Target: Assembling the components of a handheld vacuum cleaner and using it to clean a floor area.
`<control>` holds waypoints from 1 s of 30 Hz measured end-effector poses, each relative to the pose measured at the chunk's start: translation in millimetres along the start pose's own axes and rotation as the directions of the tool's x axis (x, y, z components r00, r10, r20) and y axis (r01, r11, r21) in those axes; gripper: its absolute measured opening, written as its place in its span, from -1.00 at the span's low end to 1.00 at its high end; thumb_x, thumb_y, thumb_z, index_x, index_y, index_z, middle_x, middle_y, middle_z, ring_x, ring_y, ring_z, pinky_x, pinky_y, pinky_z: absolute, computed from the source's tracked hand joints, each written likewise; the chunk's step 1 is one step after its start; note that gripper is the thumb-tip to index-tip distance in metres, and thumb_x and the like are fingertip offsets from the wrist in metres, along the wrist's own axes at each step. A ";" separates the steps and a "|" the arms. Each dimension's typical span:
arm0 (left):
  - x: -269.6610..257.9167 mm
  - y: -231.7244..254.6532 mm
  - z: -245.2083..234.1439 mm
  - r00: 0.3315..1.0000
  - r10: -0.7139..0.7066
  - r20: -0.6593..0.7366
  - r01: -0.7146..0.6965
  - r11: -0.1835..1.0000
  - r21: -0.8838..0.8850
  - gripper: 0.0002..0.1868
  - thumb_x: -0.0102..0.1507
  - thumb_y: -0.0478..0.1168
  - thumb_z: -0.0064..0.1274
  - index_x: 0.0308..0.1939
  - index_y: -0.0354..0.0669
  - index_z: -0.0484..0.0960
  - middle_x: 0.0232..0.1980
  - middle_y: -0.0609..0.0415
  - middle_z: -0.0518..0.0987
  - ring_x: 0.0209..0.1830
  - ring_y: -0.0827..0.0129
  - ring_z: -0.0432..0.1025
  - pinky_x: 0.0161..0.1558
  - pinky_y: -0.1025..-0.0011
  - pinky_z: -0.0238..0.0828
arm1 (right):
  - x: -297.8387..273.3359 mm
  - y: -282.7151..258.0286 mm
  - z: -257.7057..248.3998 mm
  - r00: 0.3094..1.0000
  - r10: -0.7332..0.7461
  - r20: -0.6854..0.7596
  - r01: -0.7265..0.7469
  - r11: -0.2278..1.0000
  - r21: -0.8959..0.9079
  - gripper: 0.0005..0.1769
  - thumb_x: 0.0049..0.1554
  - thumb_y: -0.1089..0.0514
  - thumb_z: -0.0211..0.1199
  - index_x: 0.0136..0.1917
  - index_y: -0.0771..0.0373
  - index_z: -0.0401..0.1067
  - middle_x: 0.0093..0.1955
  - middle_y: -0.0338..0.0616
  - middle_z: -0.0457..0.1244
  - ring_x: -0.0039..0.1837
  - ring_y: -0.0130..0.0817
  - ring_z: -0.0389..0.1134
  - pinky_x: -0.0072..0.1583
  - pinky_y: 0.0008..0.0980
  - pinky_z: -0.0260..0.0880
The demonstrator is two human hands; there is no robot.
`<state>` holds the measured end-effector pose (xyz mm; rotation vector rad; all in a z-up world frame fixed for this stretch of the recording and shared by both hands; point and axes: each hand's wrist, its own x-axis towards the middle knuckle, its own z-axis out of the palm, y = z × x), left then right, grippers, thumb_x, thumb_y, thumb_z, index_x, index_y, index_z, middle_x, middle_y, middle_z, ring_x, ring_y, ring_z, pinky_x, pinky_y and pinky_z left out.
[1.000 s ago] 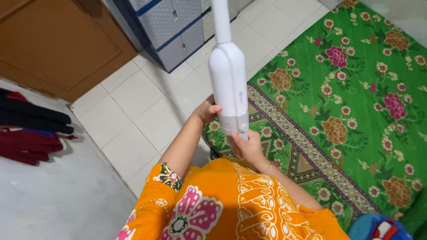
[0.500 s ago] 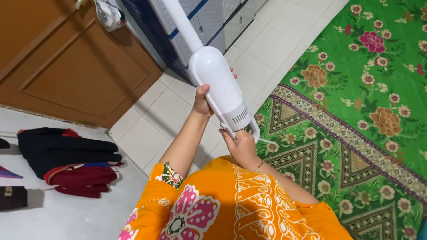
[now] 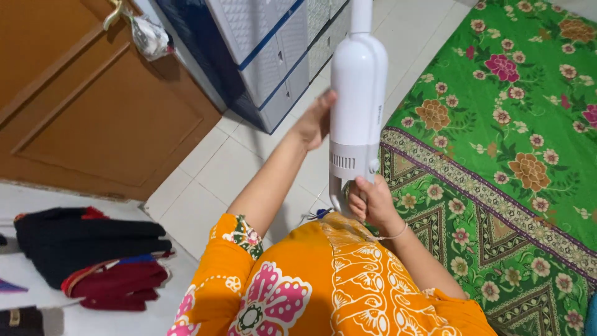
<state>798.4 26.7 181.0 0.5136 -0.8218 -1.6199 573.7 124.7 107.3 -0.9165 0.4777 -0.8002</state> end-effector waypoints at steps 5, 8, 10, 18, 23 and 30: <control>31.7 -15.3 5.4 0.997 -0.061 0.046 0.055 0.992 0.116 -0.07 0.15 0.14 0.32 0.40 -0.37 0.30 0.15 -0.15 0.56 0.12 0.19 0.53 0.14 0.21 0.55 | 13.9 -14.2 10.1 0.997 0.010 -0.070 0.001 0.989 0.151 -0.57 0.30 -0.11 0.09 -0.23 0.24 0.23 -0.55 -0.23 0.02 -0.60 -0.43 0.02 -0.51 -0.45 0.03; 48.8 -6.6 10.3 0.998 -0.056 0.021 0.054 0.994 0.096 -0.11 0.18 0.11 0.30 0.39 -0.39 0.30 0.14 -0.15 0.57 0.09 0.21 0.54 0.12 0.24 0.55 | 27.6 -27.5 12.3 0.993 0.019 -0.120 0.005 0.982 0.191 -0.57 0.31 -0.12 0.07 -0.21 0.24 0.24 -0.55 -0.27 0.00 -0.60 -0.44 -0.01 -0.51 -0.45 0.01; 63.0 0.8 10.7 0.999 -0.041 -0.024 0.044 0.994 0.098 -0.13 0.17 0.08 0.30 0.38 -0.35 0.30 0.14 -0.13 0.57 0.10 0.24 0.53 0.13 0.27 0.54 | 40.4 -38.2 9.4 0.988 0.043 -0.151 -0.009 0.976 0.219 -0.57 0.31 -0.13 0.06 -0.22 0.23 0.24 -0.56 -0.29 -0.01 -0.61 -0.45 -0.02 -0.53 -0.45 0.00; 144.3 0.3 -37.5 0.982 -0.185 0.025 0.182 0.980 0.082 -0.17 0.18 0.06 0.26 0.38 -0.29 0.28 0.13 -0.12 0.55 0.06 0.24 0.52 0.08 0.22 0.54 | 109.4 -65.6 -24.2 0.970 0.104 -0.220 -0.065 0.981 0.181 -0.58 0.32 -0.15 0.03 -0.21 0.20 0.23 -0.55 -0.28 0.02 -0.60 -0.47 -0.02 -0.49 -0.45 0.03; 206.4 6.6 -38.8 0.997 -0.079 -0.015 0.081 0.970 0.227 -0.18 0.17 0.00 0.29 0.39 -0.28 0.29 0.19 -0.06 0.55 0.13 0.32 0.50 0.16 0.33 0.49 | 159.0 -77.3 -88.0 0.985 0.081 -0.154 -0.047 0.976 0.212 -0.55 0.31 -0.17 0.03 -0.23 0.19 0.23 -0.56 -0.28 0.02 -0.62 -0.46 -0.02 -0.52 -0.47 0.00; 269.3 26.7 -30.8 0.999 -0.052 0.001 0.050 0.968 0.245 -0.25 0.16 0.00 0.31 0.28 -0.39 0.42 0.06 -0.11 0.60 0.02 0.26 0.54 0.07 0.30 0.55 | 209.4 -86.7 -123.3 0.999 0.029 -0.041 -0.014 0.944 0.330 -0.52 0.34 -0.19 0.06 -0.25 0.17 0.19 -0.57 -0.28 0.00 -0.61 -0.47 -0.02 -0.53 -0.47 0.01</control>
